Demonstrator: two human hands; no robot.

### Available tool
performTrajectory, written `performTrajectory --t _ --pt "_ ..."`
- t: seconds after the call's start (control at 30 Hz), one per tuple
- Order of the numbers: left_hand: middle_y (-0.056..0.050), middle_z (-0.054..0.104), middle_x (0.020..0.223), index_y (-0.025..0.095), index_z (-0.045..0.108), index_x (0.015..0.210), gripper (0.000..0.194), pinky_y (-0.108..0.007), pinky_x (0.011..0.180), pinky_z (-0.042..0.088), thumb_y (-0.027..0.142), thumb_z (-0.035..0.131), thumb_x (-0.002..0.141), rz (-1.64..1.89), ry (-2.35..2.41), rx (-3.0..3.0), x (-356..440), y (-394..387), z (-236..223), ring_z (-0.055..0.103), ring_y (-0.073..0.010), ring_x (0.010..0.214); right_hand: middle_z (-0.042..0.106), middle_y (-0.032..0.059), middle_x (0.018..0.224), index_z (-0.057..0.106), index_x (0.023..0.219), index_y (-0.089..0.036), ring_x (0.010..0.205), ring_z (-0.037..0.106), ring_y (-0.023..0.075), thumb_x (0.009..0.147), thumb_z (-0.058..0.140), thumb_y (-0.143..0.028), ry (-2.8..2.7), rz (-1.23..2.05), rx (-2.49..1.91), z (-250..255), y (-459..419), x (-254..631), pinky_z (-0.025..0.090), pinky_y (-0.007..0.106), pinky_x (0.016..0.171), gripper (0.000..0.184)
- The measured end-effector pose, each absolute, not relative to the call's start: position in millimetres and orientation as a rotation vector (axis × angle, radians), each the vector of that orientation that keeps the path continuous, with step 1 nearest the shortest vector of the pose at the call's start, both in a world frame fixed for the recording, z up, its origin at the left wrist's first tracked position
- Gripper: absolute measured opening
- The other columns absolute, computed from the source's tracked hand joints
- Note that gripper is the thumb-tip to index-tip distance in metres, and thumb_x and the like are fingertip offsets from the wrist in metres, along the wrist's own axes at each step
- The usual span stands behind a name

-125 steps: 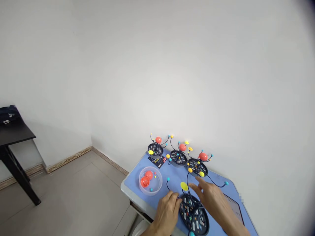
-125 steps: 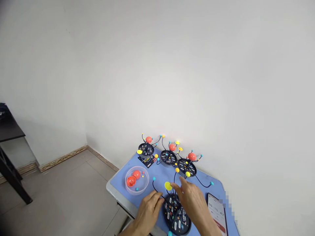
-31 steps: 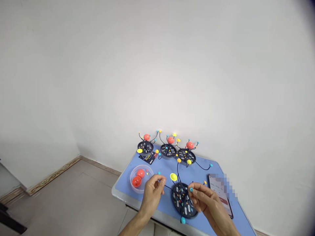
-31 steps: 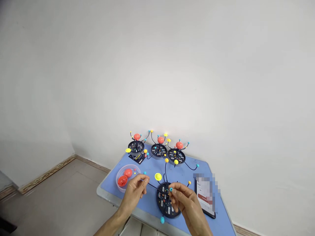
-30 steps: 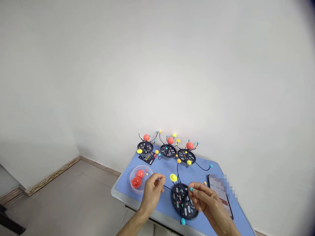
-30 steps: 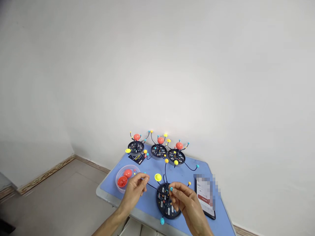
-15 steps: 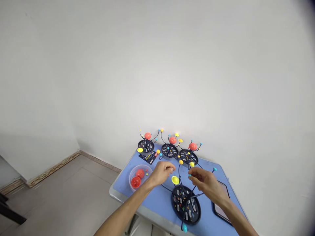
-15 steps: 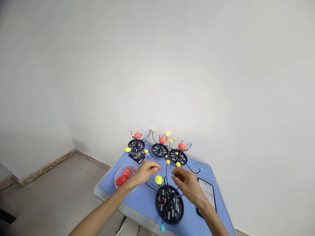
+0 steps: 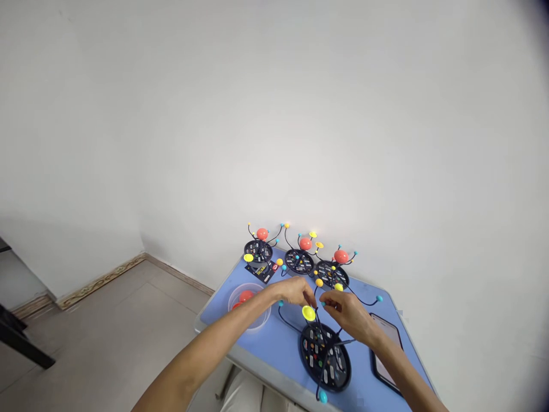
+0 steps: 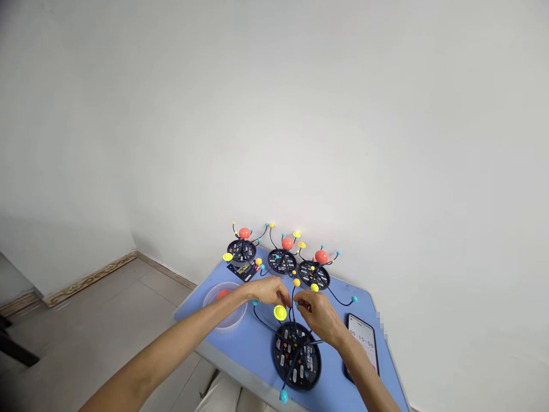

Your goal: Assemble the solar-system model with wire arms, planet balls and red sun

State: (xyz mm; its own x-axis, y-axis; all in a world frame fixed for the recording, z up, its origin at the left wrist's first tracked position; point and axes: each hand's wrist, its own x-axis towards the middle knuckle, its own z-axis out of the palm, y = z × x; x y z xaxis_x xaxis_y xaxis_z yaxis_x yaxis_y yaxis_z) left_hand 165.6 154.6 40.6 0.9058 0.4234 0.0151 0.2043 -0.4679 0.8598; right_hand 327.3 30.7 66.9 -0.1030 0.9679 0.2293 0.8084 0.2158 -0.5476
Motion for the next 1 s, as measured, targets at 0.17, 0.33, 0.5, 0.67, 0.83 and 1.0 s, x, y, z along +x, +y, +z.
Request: performTrajectory --t 0.17,0.33,0.5,0.67,0.83,1.0 --pt "0.004 0.069 0.054 0.014 0.08 0.067 0.024 -0.025 0.06 0.042 -0.003 0.063 0.067 0.267 0.4 2.112 172.2 152.2 45.0 0.063 -0.0163 0.063 0.066 0.0005 0.064 0.073 0.077 -0.02 0.059 0.055 0.0162 0.074 0.052 -0.017 -1.951 0.428 -1.655 64.7 36.5 327.5 0.041 0.03 0.06 0.021" --pt "0.005 0.067 0.051 0.013 0.079 0.064 0.023 -0.024 0.056 0.04 -0.004 0.063 0.066 0.249 0.409 2.143 173.2 147.7 46.9 0.059 -0.0127 0.055 0.065 -0.0005 0.062 0.073 0.075 -0.02 0.057 0.055 0.0157 0.072 0.053 -0.016 -1.919 0.505 -1.661 60.6 38.7 326.5 0.041 0.029 0.059 0.021" --pt "0.004 0.07 0.054 0.015 0.08 0.067 0.026 -0.023 0.054 0.04 -0.005 0.064 0.066 0.23 0.434 2.153 169.5 146.4 47.6 0.056 -0.012 0.05 0.062 -0.0013 0.056 0.075 0.077 -0.02 0.053 0.053 0.015 0.073 0.054 -0.021 -1.854 0.638 -1.672 55.7 40.3 328.3 0.041 0.028 0.056 0.021" --pt "0.006 0.067 0.051 0.013 0.08 0.069 0.022 -0.024 0.056 0.039 -0.002 0.065 0.069 0.231 0.446 2.161 168.1 144.1 47.0 0.054 -0.0112 0.051 0.064 0.0 0.058 0.077 0.077 -0.019 0.054 0.054 0.0152 0.071 0.055 -0.025 -1.792 0.753 -1.663 55.3 42.0 332.1 0.043 0.029 0.057 0.023" --pt "0.007 0.063 0.05 0.011 0.079 0.067 0.019 -0.023 0.057 0.037 0.001 0.064 0.073 0.234 0.474 2.174 170.7 143.6 44.4 0.053 -0.0105 0.054 0.069 0.0027 0.064 0.077 0.076 -0.019 0.058 0.057 0.0162 0.073 0.057 -0.033 -1.76 0.851 -1.632 58.0 42.1 334.3 0.046 0.03 0.061 0.025" --pt "0.005 0.067 0.057 0.016 0.078 0.065 0.019 -0.019 0.054 0.038 0.0 0.069 0.072 0.122 0.462 2.169 172.8 150.8 41.3 0.054 -0.0105 0.056 0.071 0.0044 0.066 0.078 0.077 -0.019 0.059 0.057 0.0169 0.071 0.06 -0.041 -1.751 0.91 -1.63 56.3 43.9 338.2 0.048 0.03 0.06 0.029"
